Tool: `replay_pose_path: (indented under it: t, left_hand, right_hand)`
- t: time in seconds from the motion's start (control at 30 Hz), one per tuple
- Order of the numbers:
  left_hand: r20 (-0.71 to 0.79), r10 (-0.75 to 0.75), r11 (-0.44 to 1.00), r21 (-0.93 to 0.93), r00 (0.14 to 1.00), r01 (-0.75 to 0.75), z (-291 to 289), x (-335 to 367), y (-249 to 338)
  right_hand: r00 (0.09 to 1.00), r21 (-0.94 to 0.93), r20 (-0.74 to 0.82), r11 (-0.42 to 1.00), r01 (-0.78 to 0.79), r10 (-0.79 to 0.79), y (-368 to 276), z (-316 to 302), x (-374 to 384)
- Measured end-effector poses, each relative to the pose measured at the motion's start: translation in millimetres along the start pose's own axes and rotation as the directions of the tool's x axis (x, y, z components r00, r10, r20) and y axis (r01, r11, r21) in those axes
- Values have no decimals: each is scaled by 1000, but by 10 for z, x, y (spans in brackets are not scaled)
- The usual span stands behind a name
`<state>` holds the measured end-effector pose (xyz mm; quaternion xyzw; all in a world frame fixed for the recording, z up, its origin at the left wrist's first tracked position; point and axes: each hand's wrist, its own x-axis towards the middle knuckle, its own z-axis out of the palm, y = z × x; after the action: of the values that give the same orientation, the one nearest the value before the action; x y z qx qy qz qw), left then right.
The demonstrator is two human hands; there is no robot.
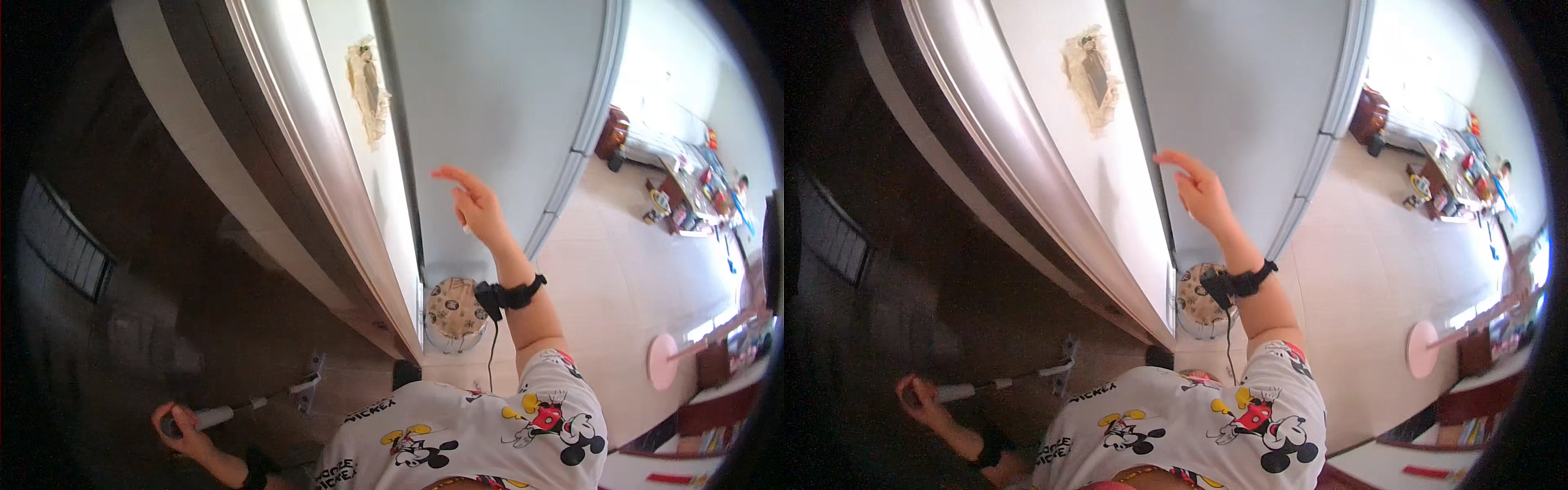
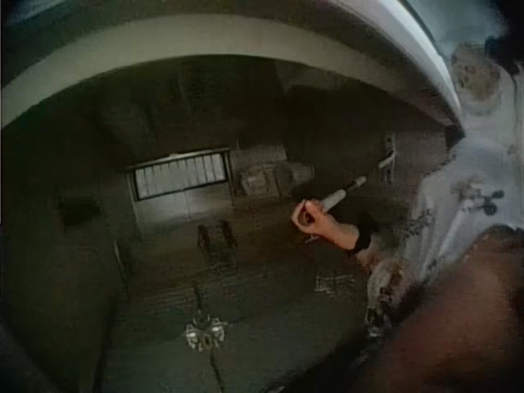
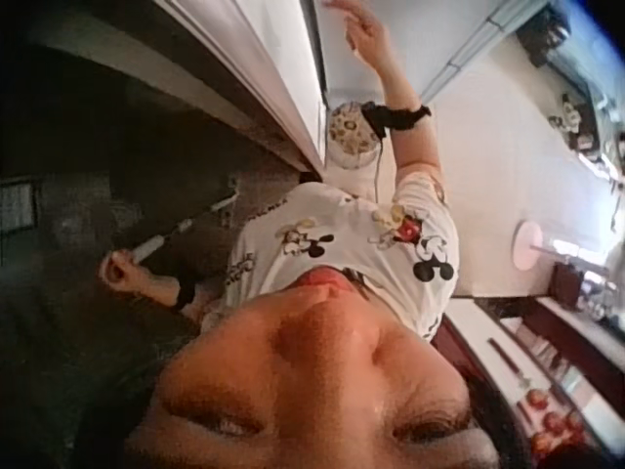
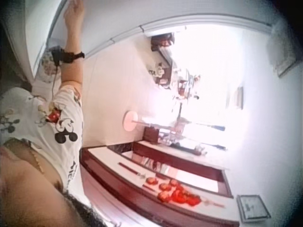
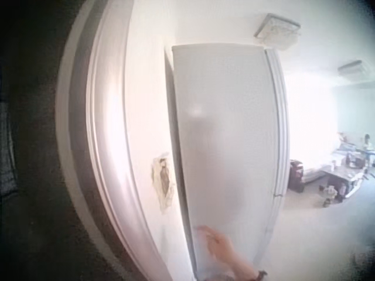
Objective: Cleaning the inside and outside of a toilet bowl using a long-handled mop/brush and cleaning solution, and rinsing with a handheld shower head.
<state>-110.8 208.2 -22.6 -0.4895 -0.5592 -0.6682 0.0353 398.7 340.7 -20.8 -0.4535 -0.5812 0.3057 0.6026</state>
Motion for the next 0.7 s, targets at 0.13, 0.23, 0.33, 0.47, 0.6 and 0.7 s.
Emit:
replay_pose_path:
  t: [0.13,0.23,0.33,0.47,0.6,0.7]
  left_hand:
    - [100,-53,995,-84,994,62,-239,-267,204]
    - [95,-82,992,-87,992,91,-405,-421,266]
    - [64,-54,989,-137,996,63,-734,-656,450]
    - [-12,-88,996,5,996,88,-853,-725,336]
    - [83,-145,971,-181,986,158,-570,-592,220]
    - [81,-100,956,-268,992,118,-517,-793,-30]
  right_hand:
    - [985,46,37,985,166,-168,-203,120,509]
    - [958,74,51,957,279,-283,-284,325,855]
    - [980,54,62,981,184,-188,-236,762,969]
    - [996,177,-46,981,84,-77,-176,675,767]
    - [897,443,-353,892,-88,264,742,280,343]
    - [805,-43,-153,810,-584,572,2742,-570,-573]
